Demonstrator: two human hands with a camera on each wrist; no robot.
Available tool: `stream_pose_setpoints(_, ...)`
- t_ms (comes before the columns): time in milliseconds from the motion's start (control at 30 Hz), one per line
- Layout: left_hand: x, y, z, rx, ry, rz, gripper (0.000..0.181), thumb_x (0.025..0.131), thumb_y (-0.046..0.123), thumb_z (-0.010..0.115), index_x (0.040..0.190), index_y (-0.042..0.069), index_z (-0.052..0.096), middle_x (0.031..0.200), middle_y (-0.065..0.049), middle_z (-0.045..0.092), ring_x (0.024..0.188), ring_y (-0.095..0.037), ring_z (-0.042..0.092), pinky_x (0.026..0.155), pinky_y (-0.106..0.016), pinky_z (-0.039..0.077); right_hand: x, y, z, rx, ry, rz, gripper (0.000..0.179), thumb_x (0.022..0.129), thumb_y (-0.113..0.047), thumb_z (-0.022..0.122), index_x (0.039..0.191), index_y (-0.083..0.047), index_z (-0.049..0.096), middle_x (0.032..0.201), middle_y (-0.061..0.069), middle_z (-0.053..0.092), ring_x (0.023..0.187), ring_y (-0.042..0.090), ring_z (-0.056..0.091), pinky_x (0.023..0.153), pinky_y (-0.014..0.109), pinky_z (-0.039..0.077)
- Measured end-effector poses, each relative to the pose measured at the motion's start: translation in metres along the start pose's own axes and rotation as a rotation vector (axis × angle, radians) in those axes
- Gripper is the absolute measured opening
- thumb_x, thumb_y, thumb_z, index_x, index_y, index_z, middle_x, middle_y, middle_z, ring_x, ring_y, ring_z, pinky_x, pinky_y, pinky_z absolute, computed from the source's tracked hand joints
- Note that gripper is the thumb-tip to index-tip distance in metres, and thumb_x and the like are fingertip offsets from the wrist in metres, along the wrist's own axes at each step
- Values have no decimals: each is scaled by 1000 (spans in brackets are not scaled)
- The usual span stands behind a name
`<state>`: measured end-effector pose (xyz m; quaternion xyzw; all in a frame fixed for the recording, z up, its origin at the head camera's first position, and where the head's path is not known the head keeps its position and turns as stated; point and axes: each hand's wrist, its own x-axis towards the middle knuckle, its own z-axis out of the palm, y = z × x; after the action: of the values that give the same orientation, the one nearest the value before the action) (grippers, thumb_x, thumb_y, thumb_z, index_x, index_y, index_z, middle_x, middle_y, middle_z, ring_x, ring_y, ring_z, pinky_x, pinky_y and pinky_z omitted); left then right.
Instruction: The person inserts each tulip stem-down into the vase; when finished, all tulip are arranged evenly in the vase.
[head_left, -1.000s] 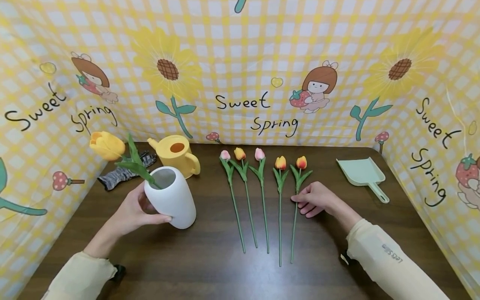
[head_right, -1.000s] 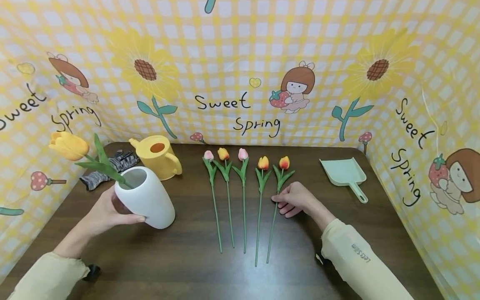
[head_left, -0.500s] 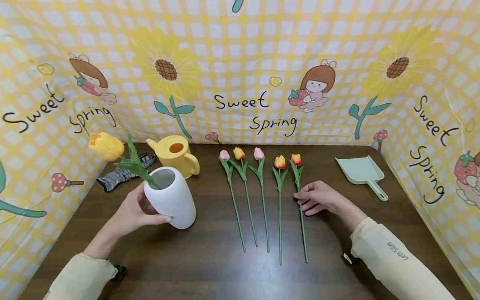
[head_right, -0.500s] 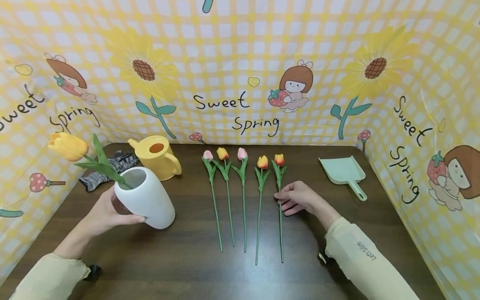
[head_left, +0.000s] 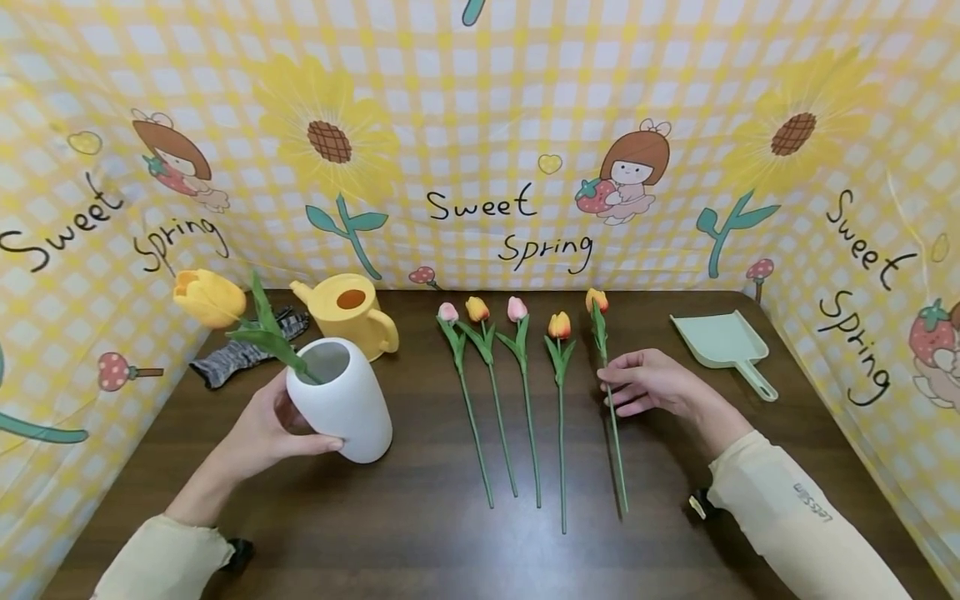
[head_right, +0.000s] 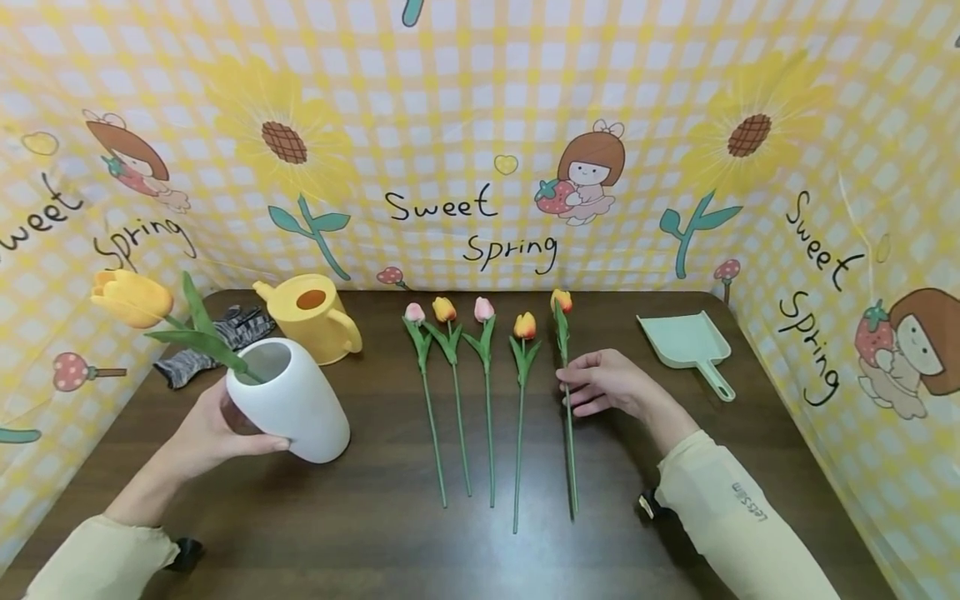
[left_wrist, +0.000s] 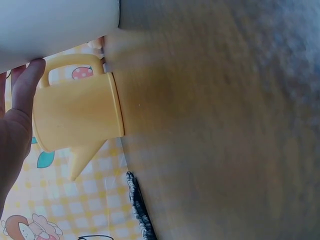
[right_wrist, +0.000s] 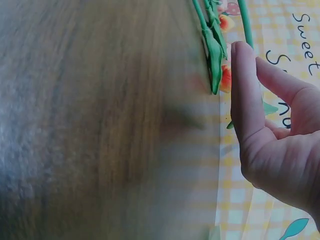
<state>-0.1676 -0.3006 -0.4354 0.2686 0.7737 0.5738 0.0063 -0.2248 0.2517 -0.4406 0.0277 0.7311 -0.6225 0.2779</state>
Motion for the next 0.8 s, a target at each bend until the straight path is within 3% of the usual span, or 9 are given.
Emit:
stream_pose_setpoints(300, 0, 0, 1, 15, 6, 7, 96, 63, -18, 88, 146, 3, 43, 129, -8, 61, 105, -18, 68, 74, -38, 63, -8, -2, 0, 19, -13, -12, 37, 97, -18, 71, 119, 9, 58, 104, 16, 71, 84, 24, 72, 74, 41, 63)
stream_pose_setpoints(800, 1, -1, 0, -17, -13, 1, 97, 65, -20, 86, 148, 3, 41, 132, -9, 58, 107, -20, 67, 73, -41, 63, -23, -21, -1, 67, -35, -60, 27, 100, -13, 66, 117, 6, 58, 100, 11, 72, 82, 22, 73, 72, 38, 63)
